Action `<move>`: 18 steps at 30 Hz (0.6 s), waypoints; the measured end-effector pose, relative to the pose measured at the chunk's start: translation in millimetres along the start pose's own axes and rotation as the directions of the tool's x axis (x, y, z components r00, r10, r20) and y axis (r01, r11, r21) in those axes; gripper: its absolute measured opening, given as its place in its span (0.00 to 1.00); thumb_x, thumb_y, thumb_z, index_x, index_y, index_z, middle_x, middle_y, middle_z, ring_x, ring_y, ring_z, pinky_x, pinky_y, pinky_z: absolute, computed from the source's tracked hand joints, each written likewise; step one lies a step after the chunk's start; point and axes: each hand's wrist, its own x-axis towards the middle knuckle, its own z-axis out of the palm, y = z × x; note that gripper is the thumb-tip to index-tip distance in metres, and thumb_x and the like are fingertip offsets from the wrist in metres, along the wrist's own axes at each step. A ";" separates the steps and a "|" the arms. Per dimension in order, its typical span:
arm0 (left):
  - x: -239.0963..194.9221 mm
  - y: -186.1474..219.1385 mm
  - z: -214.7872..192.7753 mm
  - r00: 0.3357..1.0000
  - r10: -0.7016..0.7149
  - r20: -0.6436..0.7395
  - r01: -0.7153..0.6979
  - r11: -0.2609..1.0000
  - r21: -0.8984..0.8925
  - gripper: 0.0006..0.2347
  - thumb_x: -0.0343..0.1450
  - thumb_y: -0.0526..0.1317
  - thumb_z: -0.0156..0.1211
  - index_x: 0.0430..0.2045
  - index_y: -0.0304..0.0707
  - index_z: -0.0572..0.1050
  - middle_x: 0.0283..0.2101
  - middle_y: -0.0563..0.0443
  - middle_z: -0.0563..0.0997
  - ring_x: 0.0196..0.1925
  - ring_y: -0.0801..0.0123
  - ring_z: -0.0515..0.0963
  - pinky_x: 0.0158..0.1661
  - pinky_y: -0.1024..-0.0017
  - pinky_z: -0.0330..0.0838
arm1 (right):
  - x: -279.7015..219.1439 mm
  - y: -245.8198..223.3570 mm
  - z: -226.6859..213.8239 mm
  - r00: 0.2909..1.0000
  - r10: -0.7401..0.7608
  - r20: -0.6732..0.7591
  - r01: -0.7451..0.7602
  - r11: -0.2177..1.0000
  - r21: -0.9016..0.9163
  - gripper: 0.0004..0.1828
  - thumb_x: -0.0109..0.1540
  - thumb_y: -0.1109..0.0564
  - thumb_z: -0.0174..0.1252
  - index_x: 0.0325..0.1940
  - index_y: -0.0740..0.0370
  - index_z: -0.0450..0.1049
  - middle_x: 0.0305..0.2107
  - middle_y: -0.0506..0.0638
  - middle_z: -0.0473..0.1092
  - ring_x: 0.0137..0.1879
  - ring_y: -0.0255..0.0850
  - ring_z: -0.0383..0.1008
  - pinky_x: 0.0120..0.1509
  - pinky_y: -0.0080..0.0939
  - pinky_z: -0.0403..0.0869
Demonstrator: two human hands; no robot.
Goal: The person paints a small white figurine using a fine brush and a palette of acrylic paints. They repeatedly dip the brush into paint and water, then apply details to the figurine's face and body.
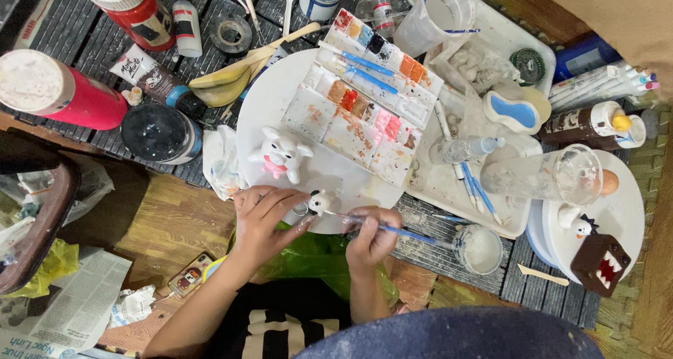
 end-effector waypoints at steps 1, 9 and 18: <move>-0.7 -0.5 1.0 1.000 0.003 -0.009 -0.003 1.000 -0.004 0.19 0.60 0.43 0.77 0.44 0.48 0.81 0.46 0.60 0.81 0.48 0.67 0.75 0.49 0.65 0.57 | -2.0 3.9 -0.5 0.997 -0.072 -0.003 0.072 0.997 -0.032 0.11 0.74 0.53 0.45 0.47 0.63 0.57 0.29 0.58 0.72 0.25 0.35 0.70 0.26 0.31 0.71; -2.9 3.3 3.8 0.999 -0.020 -0.050 0.015 0.996 -0.093 0.18 0.57 0.42 0.78 0.39 0.49 0.82 0.41 0.62 0.82 0.47 0.66 0.76 0.48 0.66 0.58 | -16.3 12.6 6.8 0.983 -0.180 0.022 0.181 0.982 -0.048 0.13 0.76 0.48 0.37 0.47 0.61 0.50 0.30 0.64 0.70 0.24 0.40 0.69 0.28 0.35 0.73; -0.7 4.6 2.1 0.998 -0.029 -0.064 0.021 0.993 -0.113 0.16 0.57 0.42 0.78 0.38 0.49 0.82 0.40 0.62 0.82 0.46 0.67 0.76 0.47 0.67 0.58 | -14.5 13.6 9.9 0.975 -0.217 0.043 0.220 0.973 -0.074 0.16 0.76 0.45 0.37 0.46 0.60 0.50 0.28 0.62 0.71 0.23 0.39 0.68 0.27 0.32 0.69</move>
